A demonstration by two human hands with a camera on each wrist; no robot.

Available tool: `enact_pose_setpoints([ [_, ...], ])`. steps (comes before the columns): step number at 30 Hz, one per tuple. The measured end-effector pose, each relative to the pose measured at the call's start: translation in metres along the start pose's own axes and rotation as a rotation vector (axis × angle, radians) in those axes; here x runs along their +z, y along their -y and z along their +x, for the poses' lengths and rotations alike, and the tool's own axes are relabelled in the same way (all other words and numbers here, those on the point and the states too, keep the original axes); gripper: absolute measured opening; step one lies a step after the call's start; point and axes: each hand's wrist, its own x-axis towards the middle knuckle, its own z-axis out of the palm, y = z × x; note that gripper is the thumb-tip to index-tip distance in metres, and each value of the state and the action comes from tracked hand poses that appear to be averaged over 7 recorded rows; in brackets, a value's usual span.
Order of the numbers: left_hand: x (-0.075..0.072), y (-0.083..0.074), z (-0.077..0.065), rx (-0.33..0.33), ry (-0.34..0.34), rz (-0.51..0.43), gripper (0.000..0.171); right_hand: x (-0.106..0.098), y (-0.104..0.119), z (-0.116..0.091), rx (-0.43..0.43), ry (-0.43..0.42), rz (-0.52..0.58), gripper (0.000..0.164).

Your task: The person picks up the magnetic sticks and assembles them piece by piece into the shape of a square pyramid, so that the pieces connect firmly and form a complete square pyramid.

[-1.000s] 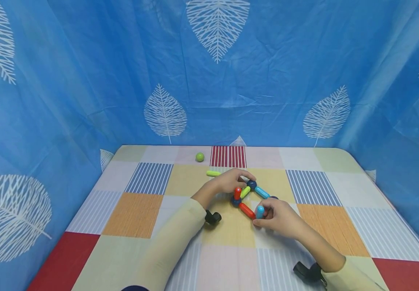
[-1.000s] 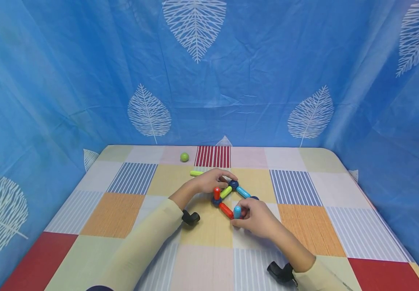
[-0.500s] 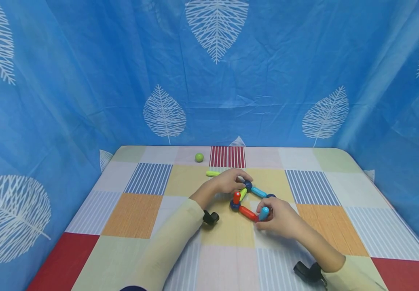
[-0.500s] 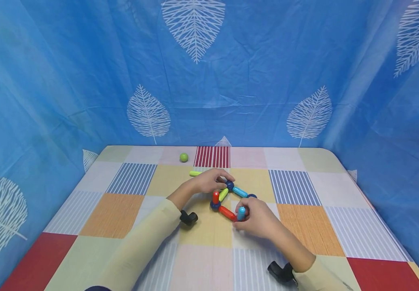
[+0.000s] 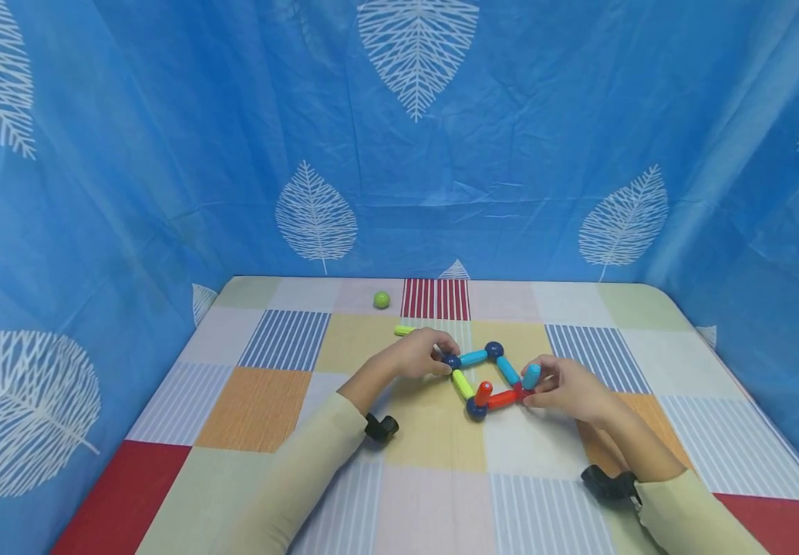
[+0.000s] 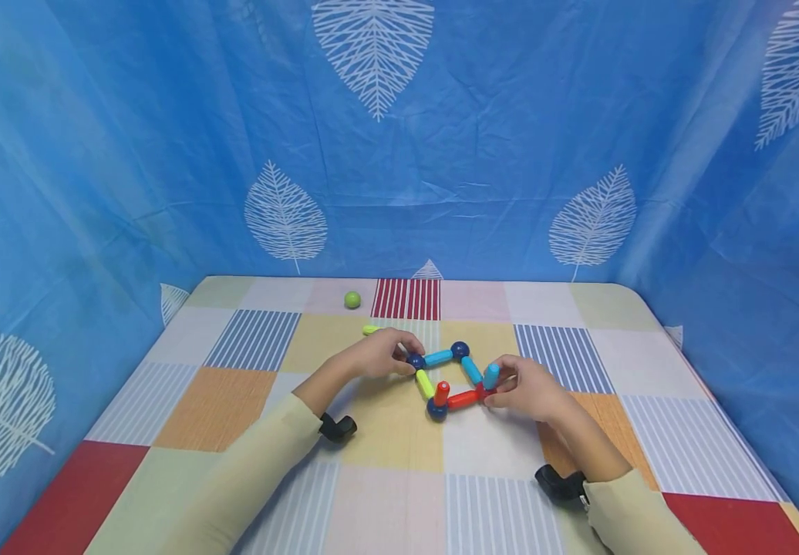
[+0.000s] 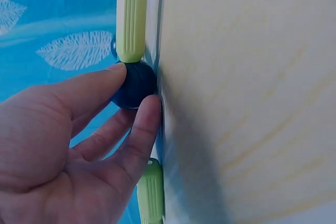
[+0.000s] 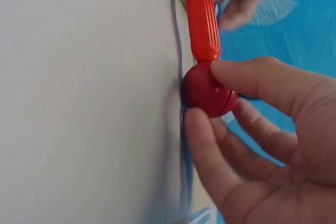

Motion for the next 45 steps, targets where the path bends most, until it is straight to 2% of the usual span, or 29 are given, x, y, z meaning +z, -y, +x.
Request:
enact_pose_setpoints([
  [4, 0.002, 0.001, -0.006, 0.01, -0.008, 0.006, 0.027, -0.006, -0.009, 0.007, -0.035, -0.003, 0.007, 0.023],
  [7, 0.004, 0.003, -0.008, 0.03, -0.023, 0.011, 0.026, -0.006, -0.011, 0.01, -0.032, -0.007, 0.025, 0.022],
  [23, 0.007, 0.004, -0.01, 0.022, -0.057, -0.009, 0.024, -0.004, -0.008, 0.011, 0.002, -0.009, 0.131, 0.028],
  [28, 0.005, 0.003, -0.011, 0.026, -0.058, -0.012, 0.025, -0.003, -0.009, 0.011, 0.023, -0.011, 0.16, 0.031],
  [36, 0.004, 0.003, -0.014, 0.007, -0.057, -0.017, 0.026, -0.004, -0.012, 0.012, 0.01, -0.008, 0.182, 0.036],
  [45, -0.002, 0.01, -0.019, 0.027, -0.071, -0.011, 0.027, -0.004, -0.014, 0.012, 0.02, 0.005, 0.216, 0.04],
])
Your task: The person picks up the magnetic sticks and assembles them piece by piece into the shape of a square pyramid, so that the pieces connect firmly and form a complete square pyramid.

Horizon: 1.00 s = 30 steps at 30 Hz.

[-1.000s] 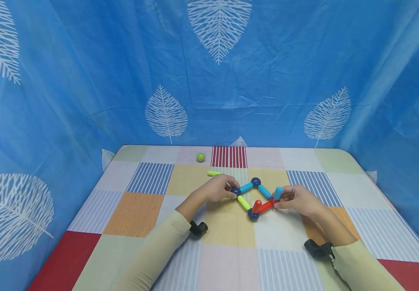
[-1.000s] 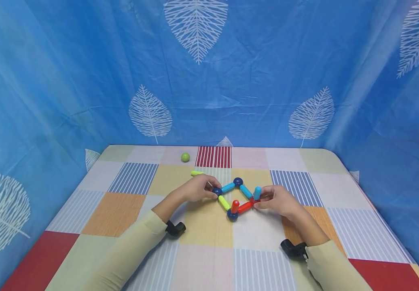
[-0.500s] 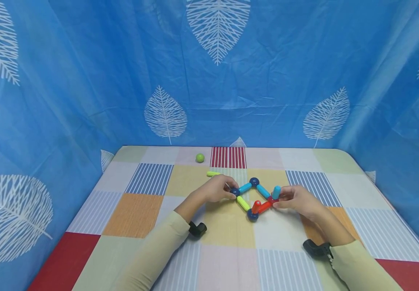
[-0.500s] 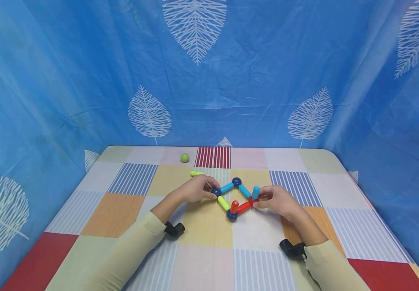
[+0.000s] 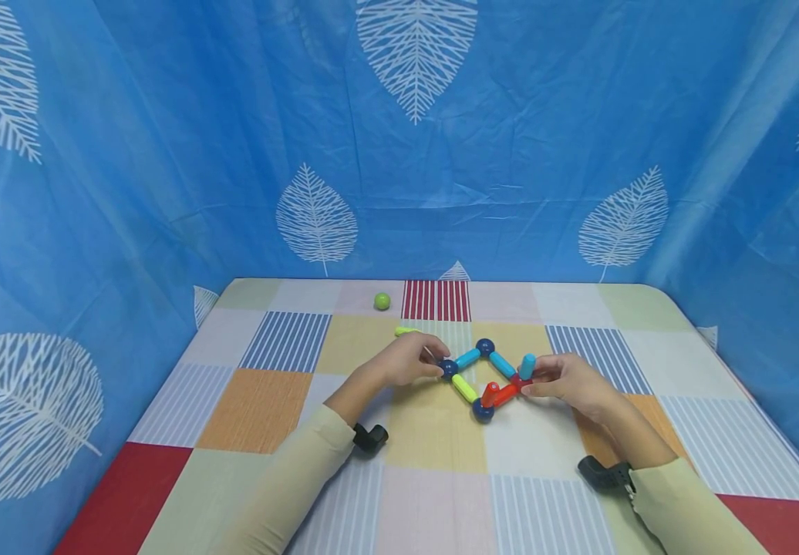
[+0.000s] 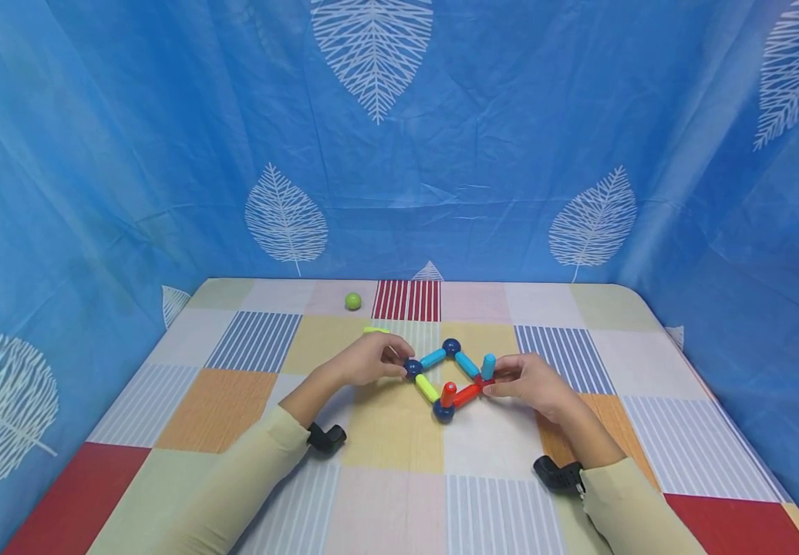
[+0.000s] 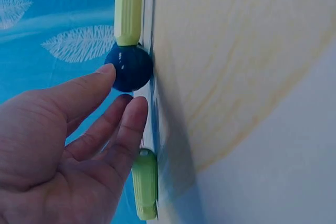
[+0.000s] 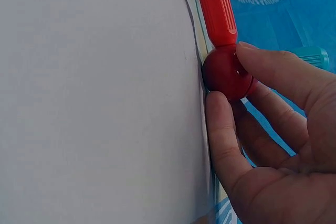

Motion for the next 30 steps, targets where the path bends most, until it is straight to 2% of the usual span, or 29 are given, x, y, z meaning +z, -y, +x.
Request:
enact_pose_setpoints([
  [5, -0.008, 0.005, -0.002, 0.038, -0.028, -0.007, 0.027, 0.0, 0.001, -0.001, 0.007, -0.006, 0.009, 0.041],
  [10, -0.016, 0.012, -0.004, 0.071, -0.108, -0.007, 0.024, 0.001, 0.0, 0.0, 0.014, -0.02, 0.034, 0.043],
  [14, -0.022, 0.014, -0.007, 0.044, -0.158, -0.011, 0.023, 0.001, 0.0, 0.0, 0.028, -0.025, 0.051, 0.045],
  [18, -0.024, 0.015, -0.007, 0.021, -0.189, 0.05, 0.022, 0.002, 0.0, 0.0, 0.039, -0.027, 0.056, 0.046],
  [23, -0.023, 0.016, -0.005, 0.019, -0.193, 0.136, 0.024, 0.001, 0.0, 0.001, 0.047, -0.034, 0.064, 0.046],
  [30, -0.026, 0.02, -0.002, 0.045, -0.15, 0.224, 0.027, 0.001, 0.001, 0.001, 0.04, -0.023, 0.091, 0.047],
])
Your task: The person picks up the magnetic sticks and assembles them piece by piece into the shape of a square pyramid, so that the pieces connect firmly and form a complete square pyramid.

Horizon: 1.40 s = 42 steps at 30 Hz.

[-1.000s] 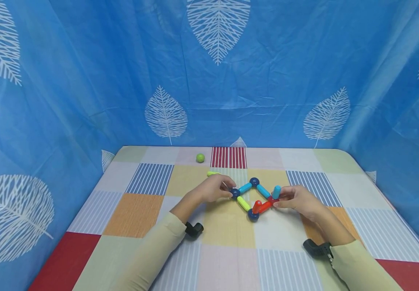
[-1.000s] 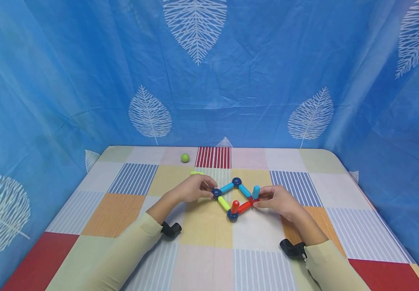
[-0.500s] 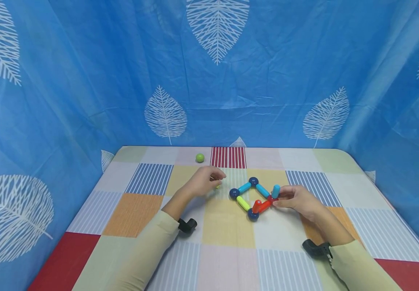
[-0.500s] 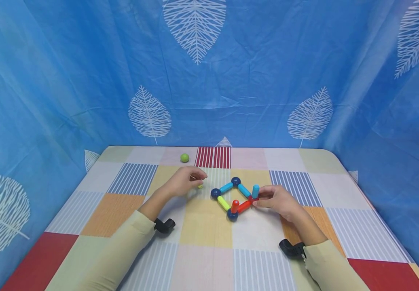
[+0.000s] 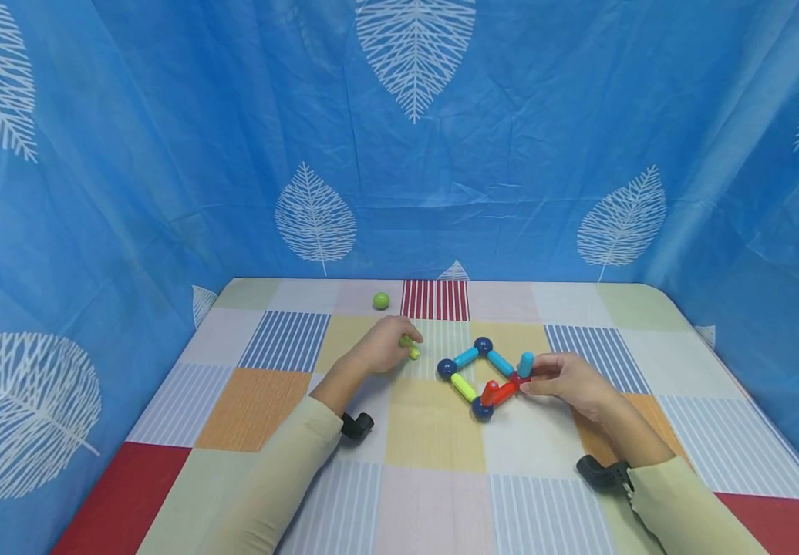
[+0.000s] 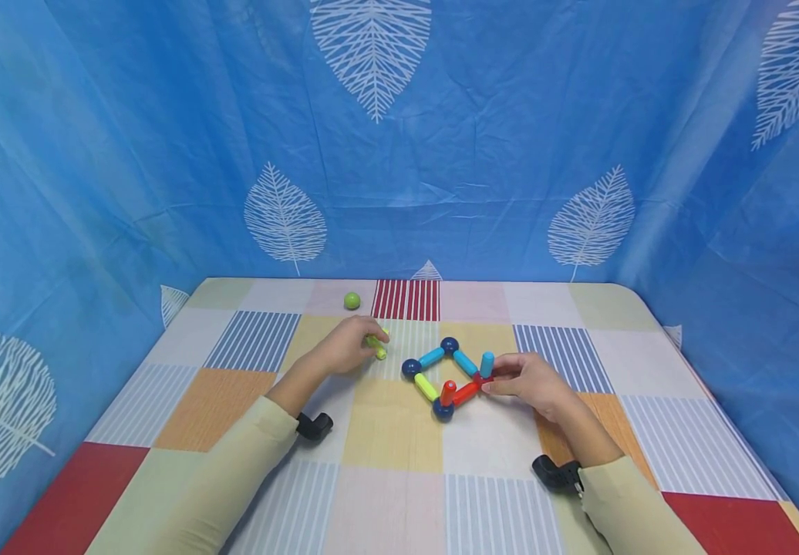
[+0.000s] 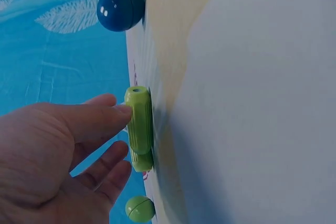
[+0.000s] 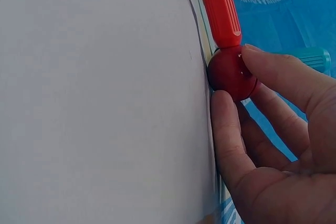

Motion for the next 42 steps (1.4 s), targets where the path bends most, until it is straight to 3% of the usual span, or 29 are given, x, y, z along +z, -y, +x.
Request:
enact_pose_setpoints([
  [10, -0.0008, 0.0036, 0.0014, 0.029, 0.05, 0.055, 0.028, 0.0, 0.0006, 0.0008, 0.006, -0.002, 0.01, 0.047],
  [17, -0.0007, 0.004, 0.0043, 0.005, 0.097, 0.069, 0.026, -0.0004, 0.0003, 0.0012, 0.01, 0.002, 0.016, 0.047],
  [30, 0.0009, 0.0036, 0.0045, 0.001, 0.105, 0.087, 0.024, -0.0014, -0.0012, 0.0012, 0.0, 0.007, 0.037, 0.047],
  [42, -0.0008, 0.0058, 0.0005, 0.076, 0.046, 0.044, 0.02, -0.0011, -0.0009, 0.0, -0.001, 0.009, 0.024, 0.045],
])
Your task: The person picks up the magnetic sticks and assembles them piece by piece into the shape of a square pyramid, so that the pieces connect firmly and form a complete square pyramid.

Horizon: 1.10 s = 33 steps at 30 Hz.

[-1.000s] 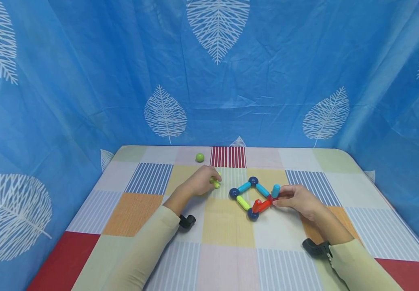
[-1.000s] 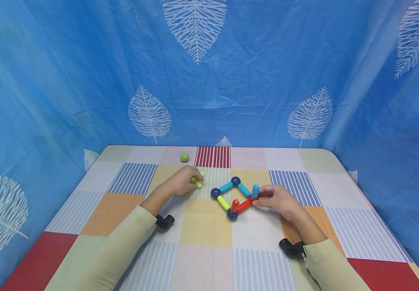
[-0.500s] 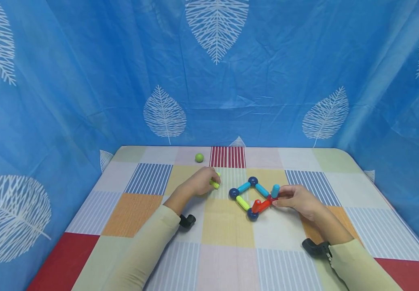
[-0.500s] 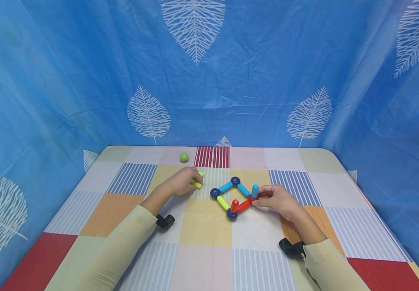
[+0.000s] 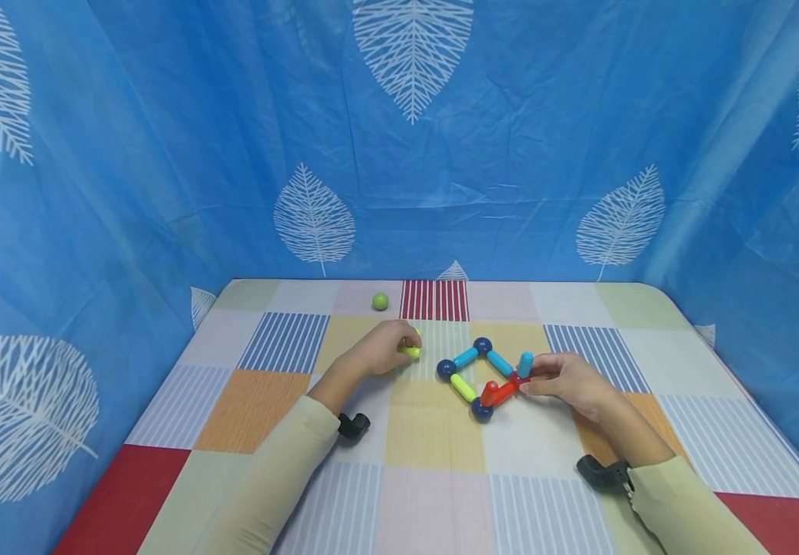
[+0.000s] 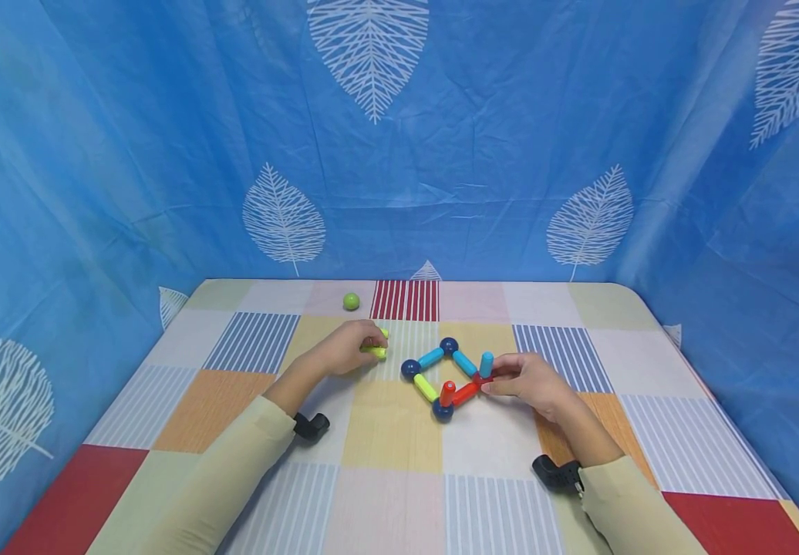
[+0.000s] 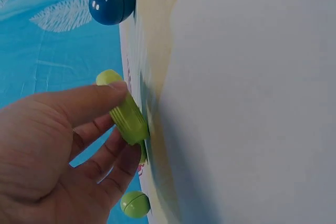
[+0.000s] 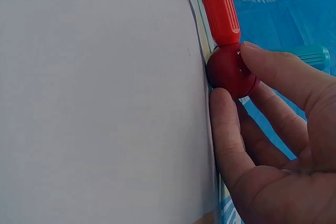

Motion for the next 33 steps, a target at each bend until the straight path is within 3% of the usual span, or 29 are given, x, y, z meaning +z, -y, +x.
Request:
enact_pose_setpoints([
  [8, 0.002, 0.008, -0.003, 0.001, -0.019, -0.138, 0.015, 0.0, 0.0, 0.0, -0.002, 0.011, 0.012, 0.045],
  [23, 0.003, 0.004, -0.01, -0.032, -0.038, -0.338, 0.023, -0.001, -0.001, 0.001, 0.021, -0.005, 0.001, 0.045],
  [33, 0.005, 0.002, -0.01, -0.003, -0.042, -0.535, 0.022, 0.0, 0.003, 0.0, 0.017, 0.012, 0.014, 0.045],
])
